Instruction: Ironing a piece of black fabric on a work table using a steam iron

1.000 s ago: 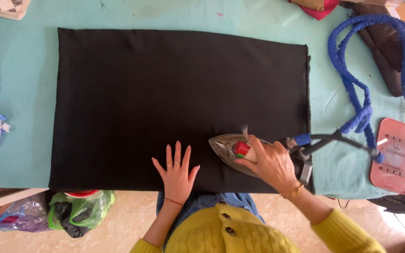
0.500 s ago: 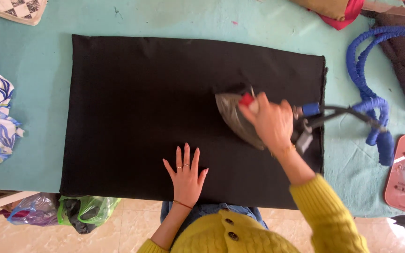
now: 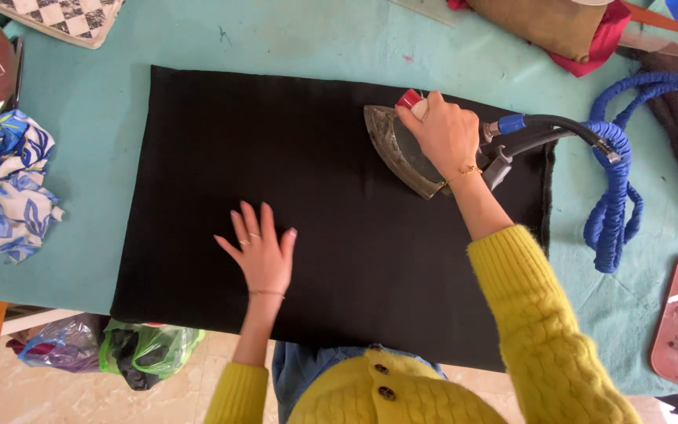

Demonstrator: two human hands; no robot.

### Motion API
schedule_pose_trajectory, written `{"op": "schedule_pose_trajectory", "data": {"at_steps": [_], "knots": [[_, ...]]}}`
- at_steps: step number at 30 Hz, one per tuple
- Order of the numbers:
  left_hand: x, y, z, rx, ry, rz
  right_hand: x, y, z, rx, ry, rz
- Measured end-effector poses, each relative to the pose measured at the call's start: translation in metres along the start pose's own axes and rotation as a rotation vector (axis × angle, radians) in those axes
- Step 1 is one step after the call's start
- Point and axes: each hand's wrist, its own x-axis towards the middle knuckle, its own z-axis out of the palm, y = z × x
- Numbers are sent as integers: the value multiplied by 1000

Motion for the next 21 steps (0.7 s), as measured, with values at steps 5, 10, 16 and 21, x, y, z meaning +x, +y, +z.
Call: {"op": "schedule_pose_trajectory", "data": {"at_steps": [5, 10, 16, 21], "knots": [[15, -37, 11, 36, 12, -73, -14, -3, -17, 79, -71, 7], [19, -44, 7, 31, -93, -132, -63, -10, -41, 76, -171, 40], [56, -72, 3, -26, -60, -167, -150, -9, -64, -20, -346, 102], [91, -135, 11, -29, -62, -240, -185, -14, -88, 59, -449, 97]]}}
